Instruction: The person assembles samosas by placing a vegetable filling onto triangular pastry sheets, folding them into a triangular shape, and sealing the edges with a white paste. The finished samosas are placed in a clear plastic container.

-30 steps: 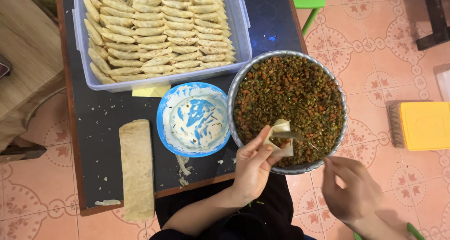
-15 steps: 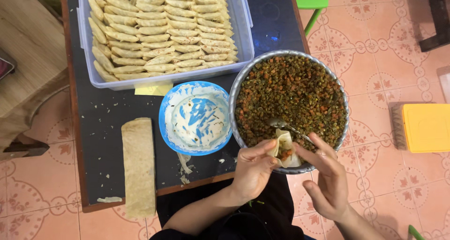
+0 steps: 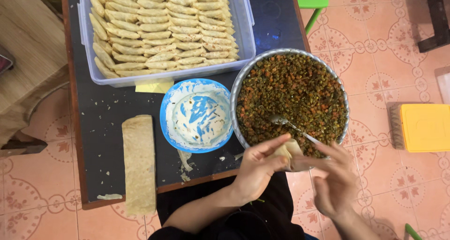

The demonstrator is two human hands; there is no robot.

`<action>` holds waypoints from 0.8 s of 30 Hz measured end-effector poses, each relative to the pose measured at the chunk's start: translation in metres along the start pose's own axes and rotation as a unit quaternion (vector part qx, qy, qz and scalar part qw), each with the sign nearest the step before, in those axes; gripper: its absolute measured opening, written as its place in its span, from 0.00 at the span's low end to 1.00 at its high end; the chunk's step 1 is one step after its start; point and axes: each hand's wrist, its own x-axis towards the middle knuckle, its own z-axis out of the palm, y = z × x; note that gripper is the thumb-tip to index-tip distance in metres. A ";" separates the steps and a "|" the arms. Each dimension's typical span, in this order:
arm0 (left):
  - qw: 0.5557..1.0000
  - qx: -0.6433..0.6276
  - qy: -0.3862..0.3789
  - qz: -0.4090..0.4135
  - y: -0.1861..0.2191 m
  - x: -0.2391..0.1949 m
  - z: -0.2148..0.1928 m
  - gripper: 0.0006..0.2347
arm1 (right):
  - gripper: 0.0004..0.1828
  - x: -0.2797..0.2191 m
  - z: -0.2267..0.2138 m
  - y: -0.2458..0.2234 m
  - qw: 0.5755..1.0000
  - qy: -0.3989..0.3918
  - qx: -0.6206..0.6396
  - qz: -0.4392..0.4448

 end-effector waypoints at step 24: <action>0.989 0.144 -0.005 0.022 0.024 -0.003 0.011 0.21 | 0.40 0.020 0.028 -0.035 0.967 0.036 0.234 0.094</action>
